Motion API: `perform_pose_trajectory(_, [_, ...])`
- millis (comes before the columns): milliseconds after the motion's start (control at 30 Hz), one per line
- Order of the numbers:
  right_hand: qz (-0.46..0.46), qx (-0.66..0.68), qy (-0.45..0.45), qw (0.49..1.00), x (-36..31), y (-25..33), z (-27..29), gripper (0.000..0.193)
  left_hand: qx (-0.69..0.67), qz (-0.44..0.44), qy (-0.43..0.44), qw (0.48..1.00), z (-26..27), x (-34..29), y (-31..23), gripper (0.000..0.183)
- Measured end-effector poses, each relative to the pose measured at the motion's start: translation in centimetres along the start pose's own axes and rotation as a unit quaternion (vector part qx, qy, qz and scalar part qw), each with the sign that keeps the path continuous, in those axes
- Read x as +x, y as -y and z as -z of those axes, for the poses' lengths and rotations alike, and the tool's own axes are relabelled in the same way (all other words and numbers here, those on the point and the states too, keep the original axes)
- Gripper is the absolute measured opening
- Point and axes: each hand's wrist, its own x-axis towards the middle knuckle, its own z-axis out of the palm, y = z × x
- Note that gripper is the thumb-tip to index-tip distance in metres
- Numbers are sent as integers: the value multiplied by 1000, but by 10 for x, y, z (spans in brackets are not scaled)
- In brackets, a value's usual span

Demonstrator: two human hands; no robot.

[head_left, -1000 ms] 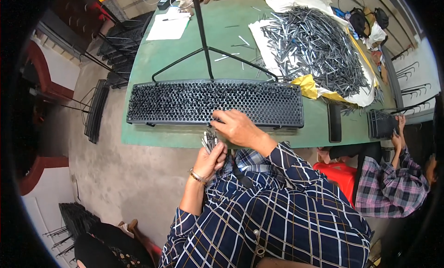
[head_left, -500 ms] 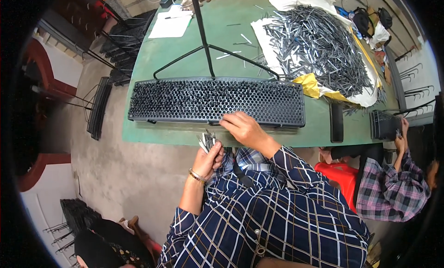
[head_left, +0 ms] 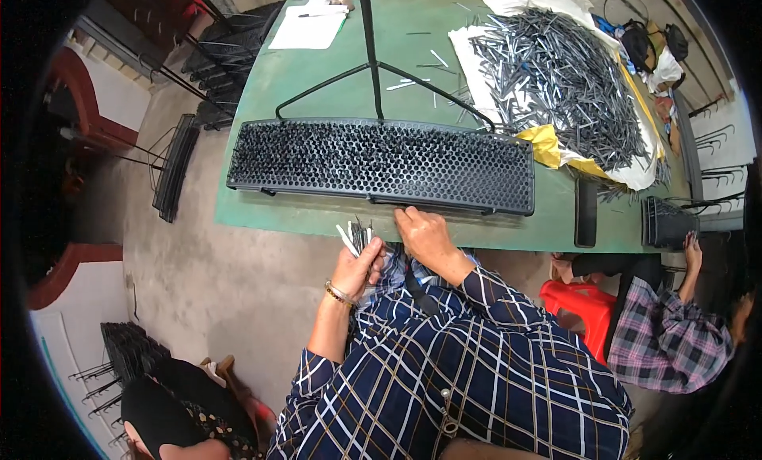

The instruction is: Sorting and inserting small metal pins into a perforated grid plate on a workbench.

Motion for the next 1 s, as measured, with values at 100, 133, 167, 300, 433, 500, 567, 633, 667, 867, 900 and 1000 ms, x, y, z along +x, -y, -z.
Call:
perform_pose_trajectory(100, [-17,15,-2,1000,-3,4,-2,24,40,-18,-53,998,2,1,0,20])
perform_pose_trajectory(133, [-17,16,-1,1000,-2,4,-3,24,47,-23,-73,996,2,2,0,21])
perform_pose_trajectory(167, [-14,18,7,1000,1,5,-5,24,47,-23,-75,996,3,3,0,21])
perform_pose_trajectory(300, [-15,15,41,999,7,4,-14,28,46,-33,-96,994,3,5,-1,22])
perform_pose_trajectory(433, [-22,29,41,998,8,4,-16,26,45,-32,-99,994,4,4,3,21])
perform_pose_trajectory(500, [-34,56,29,997,10,4,-15,23,45,-29,-98,994,1,5,5,21])
perform_pose_trajectory(567, [-32,66,6,997,8,7,-13,21,51,-24,-99,993,1,5,4,21])
perform_pose_trajectory(633, [-30,75,-16,997,7,7,-12,20,54,-27,-101,993,0,5,5,20])
perform_pose_trajectory(667, [-52,67,-15,996,6,6,-12,19,56,-29,-104,993,0,5,5,20])
perform_pose_trajectory(867, [-54,62,-27,996,0,2,-10,20,78,-13,-126,989,-1,4,8,20])
perform_pose_trajectory(900, [-39,65,-44,996,0,1,-10,21,79,-13,-126,989,-2,5,8,20])
perform_pose_trajectory(1000, [-35,55,-16,998,0,3,-7,25,68,-17,-137,988,-3,4,8,21])
